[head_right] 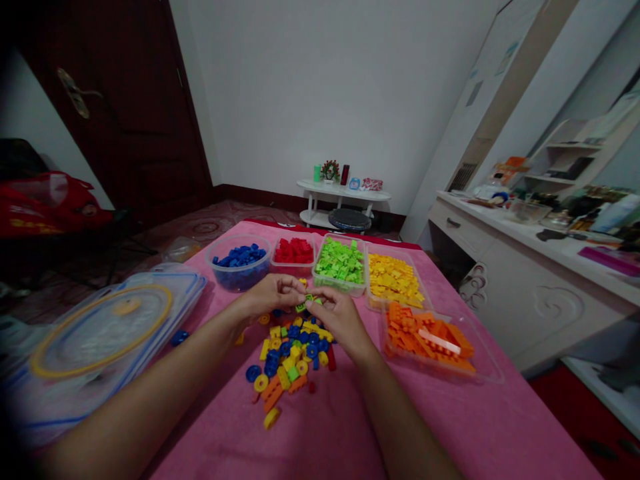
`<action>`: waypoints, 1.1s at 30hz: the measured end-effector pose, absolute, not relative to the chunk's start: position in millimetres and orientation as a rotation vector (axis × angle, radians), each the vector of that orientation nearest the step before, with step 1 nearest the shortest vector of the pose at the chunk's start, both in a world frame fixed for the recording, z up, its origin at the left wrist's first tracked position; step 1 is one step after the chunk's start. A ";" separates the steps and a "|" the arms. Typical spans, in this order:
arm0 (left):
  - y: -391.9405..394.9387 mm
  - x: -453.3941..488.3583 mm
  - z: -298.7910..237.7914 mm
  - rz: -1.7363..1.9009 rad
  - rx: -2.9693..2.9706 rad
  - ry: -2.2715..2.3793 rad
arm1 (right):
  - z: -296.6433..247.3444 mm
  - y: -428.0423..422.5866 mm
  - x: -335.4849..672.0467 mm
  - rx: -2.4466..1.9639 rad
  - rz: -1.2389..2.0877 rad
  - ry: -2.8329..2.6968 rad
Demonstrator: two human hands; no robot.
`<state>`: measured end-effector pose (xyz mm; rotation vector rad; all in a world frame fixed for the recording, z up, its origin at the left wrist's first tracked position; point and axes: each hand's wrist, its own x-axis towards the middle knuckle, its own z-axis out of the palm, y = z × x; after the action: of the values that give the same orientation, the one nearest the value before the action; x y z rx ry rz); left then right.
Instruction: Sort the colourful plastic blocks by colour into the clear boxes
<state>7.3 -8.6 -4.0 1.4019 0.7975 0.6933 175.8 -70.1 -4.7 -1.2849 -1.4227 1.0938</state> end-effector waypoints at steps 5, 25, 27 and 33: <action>6.2 -2.4 -14.8 0.689 1.664 0.866 | -0.7 -72.6 187.7 -1.331 1.172 -1.642; 11.5 -13.5 5.3 0.850 0.783 0.869 | 5.0 -34.3 170.8 -1.594 0.286 -1.893; 14.3 -16.7 2.9 0.851 0.994 0.939 | -7.0 -35.1 161.4 -1.543 0.277 -1.956; 23.9 -34.6 -5.6 0.666 1.920 1.379 | -20.3 -25.0 151.9 -1.537 0.137 -2.143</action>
<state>-34.6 23.9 -5.6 1.9197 1.3792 0.6658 151.9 -25.0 -20.3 -1.5375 -2.1430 0.1375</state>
